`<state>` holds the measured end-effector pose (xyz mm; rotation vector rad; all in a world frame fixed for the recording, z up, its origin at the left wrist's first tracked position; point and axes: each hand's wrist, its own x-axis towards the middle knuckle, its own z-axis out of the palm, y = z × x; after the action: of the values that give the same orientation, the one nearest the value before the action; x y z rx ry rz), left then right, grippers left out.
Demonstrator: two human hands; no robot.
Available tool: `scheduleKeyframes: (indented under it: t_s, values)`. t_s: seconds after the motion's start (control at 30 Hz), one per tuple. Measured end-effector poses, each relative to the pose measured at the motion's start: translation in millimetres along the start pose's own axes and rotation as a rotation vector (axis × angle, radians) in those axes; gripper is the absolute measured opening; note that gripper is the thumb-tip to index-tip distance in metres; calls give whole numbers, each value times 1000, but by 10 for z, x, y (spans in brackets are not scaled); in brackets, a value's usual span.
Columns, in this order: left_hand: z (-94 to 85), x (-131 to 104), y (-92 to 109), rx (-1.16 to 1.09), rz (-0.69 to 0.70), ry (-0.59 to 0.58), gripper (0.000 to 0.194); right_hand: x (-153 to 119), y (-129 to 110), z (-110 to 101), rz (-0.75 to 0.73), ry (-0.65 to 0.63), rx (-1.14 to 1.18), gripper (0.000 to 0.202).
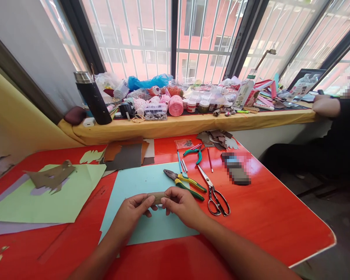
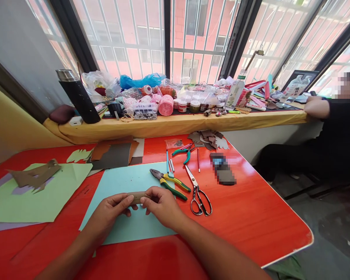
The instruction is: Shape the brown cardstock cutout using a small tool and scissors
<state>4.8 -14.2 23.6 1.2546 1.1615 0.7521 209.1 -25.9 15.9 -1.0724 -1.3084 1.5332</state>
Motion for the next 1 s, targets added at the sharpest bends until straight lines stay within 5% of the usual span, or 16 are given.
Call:
scheduleKeyframes:
  t_s: [1.0]
  values:
    - [11, 4, -6, 76, -11, 33, 44, 13, 42, -5, -24, 8, -16, 43]
